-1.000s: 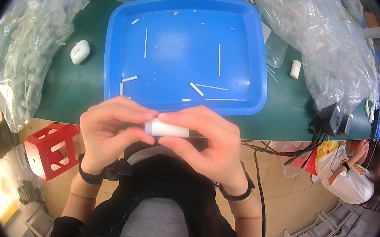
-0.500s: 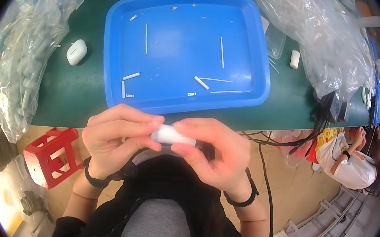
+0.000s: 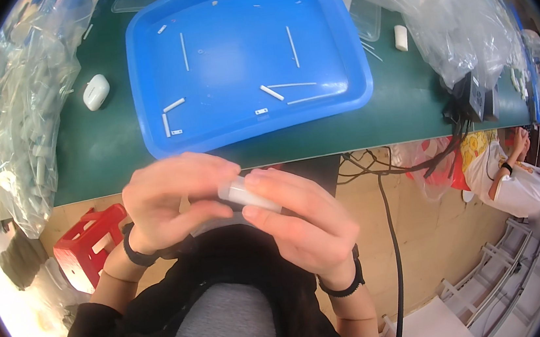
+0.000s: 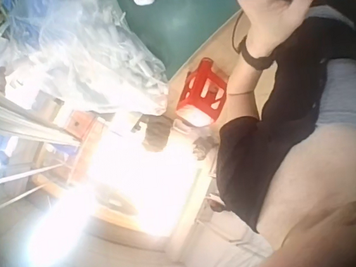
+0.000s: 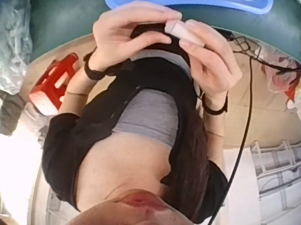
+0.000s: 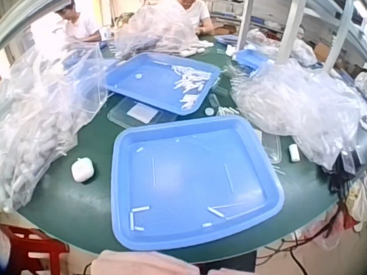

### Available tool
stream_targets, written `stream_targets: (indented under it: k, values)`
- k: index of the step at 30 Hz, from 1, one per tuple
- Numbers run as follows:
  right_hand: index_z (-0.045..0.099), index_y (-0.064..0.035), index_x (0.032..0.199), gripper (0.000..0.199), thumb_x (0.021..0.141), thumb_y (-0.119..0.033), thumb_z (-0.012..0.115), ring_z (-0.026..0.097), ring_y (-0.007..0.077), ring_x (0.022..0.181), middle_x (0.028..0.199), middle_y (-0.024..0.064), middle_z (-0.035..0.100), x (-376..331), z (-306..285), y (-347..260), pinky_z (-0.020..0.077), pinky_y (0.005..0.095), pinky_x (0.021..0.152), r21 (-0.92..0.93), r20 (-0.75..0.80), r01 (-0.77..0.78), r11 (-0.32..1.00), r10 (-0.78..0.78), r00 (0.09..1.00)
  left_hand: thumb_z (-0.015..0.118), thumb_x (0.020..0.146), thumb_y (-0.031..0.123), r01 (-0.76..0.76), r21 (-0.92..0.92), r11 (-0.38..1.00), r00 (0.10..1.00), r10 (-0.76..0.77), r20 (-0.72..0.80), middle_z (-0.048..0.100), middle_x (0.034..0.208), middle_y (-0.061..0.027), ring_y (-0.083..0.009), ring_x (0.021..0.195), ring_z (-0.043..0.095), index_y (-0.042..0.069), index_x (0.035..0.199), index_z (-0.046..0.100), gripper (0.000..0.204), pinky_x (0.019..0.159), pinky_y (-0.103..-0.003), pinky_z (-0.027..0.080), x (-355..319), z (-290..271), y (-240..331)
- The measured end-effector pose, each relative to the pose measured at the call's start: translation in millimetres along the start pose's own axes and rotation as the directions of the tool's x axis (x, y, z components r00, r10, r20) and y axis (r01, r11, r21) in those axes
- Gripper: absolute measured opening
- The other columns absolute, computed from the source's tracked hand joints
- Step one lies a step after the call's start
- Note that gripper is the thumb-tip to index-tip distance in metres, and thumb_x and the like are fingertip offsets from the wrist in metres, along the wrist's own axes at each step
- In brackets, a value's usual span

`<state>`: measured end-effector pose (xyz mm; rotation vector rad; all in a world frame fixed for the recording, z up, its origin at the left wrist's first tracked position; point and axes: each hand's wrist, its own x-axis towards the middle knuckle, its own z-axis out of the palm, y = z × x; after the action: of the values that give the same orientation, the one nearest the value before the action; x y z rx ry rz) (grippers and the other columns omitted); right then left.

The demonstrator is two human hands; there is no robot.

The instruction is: Manually assemble small white plastic cylinders and components at a workstation.

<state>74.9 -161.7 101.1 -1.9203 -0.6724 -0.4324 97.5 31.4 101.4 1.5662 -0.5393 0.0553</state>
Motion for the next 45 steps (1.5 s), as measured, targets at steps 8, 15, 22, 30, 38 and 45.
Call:
stream_targets:
  k: [8, 15, 22, 30, 38, 45]
  values:
    - [0.066, 0.0006, 0.093, 0.024, 0.070, 0.001, 0.074, 0.067, 0.0262, 0.083, 0.096, 0.0175, 0.066, -10.5, -18.9, 4.6, 0.0558, 0.0291, 0.069, 0.161, -0.043, -0.221, 0.962, 0.230, 0.972, 0.080, 0.061, -0.001, 0.101, -0.024, 0.995, 0.995, -0.101, -0.004, 0.066, 0.089, -0.0138, -0.0201, 0.079, 0.065, 0.000, 0.087, 0.069, 0.029, 0.067, -0.028, 0.052, 0.8, 24.5, 0.1]
    - [0.066, 0.0018, 0.097, 0.028, 0.070, 0.000, 0.075, 0.067, 0.0228, 0.074, 0.087, 0.0162, 0.067, -14.9, -42.3, 23.4, 0.0542, 0.0272, 0.062, 0.219, 0.145, -0.194, 0.956, 0.164, 0.976, 0.079, 0.061, 0.000, 0.111, 0.342, 0.933, 0.992, -0.081, -0.100, 0.066, 0.086, -0.0123, -0.0188, 0.072, 0.065, 0.002, 0.090, 0.070, 0.030, 0.059, -0.025, 0.052, -10.3, 52.8, 20.8]
    - [0.067, 0.0015, 0.097, 0.028, 0.070, 0.001, 0.074, 0.067, 0.0219, 0.074, 0.086, 0.0150, 0.067, -17.8, -58.5, 42.6, 0.0540, 0.0267, 0.062, 0.364, 0.321, -0.226, 0.904, 0.106, 0.941, 0.077, 0.065, 0.000, 0.117, 0.454, 0.883, 0.978, -0.025, -0.205, 0.065, 0.085, -0.0123, -0.0197, 0.070, 0.064, 0.001, 0.092, 0.068, 0.029, 0.058, -0.026, 0.052, -27.1, 85.8, 25.8]
    - [0.067, 0.0016, 0.097, 0.028, 0.070, 0.003, 0.074, 0.067, 0.0209, 0.074, 0.087, 0.0148, 0.067, -21.4, -53.4, 39.3, 0.0539, 0.0261, 0.061, 0.411, 0.345, -0.296, 0.862, 0.153, 0.926, 0.078, 0.065, 0.005, 0.171, 0.454, 0.875, 0.963, -0.051, -0.263, 0.065, 0.086, -0.0072, -0.0171, 0.067, 0.063, 0.003, 0.086, 0.068, 0.022, 0.055, -0.024, 0.051, -33.9, 85.6, 29.2]
    - [0.066, 0.0034, 0.095, 0.027, 0.069, 0.004, 0.073, 0.067, 0.0222, 0.078, 0.088, 0.0161, 0.067, -20.6, -30.9, 39.1, 0.0529, 0.0267, 0.065, 0.348, 0.350, -0.203, 0.915, 0.074, 0.934, 0.077, 0.065, 0.003, 0.103, 0.587, 0.803, 0.980, 0.020, -0.199, 0.066, 0.087, -0.0092, -0.0194, 0.068, 0.064, 0.000, 0.085, 0.067, 0.022, 0.057, -0.025, 0.053, -46.7, 70.5, 16.4]
    - [0.063, 0.0013, 0.103, 0.030, 0.075, -0.002, 0.071, 0.065, 0.0206, 0.071, 0.085, 0.0134, 0.066, -32.3, -4.4, 37.1, 0.0518, 0.0270, 0.061, 0.223, 0.321, -0.308, 0.925, 0.228, 0.919, 0.073, 0.071, 0.000, 0.340, 0.191, 0.921, 0.905, -0.265, -0.333, 0.068, 0.092, -0.0109, -0.0199, 0.082, 0.065, 0.001, 0.095, 0.069, 0.024, 0.070, -0.028, 0.053, -60.9, 56.0, -11.9]
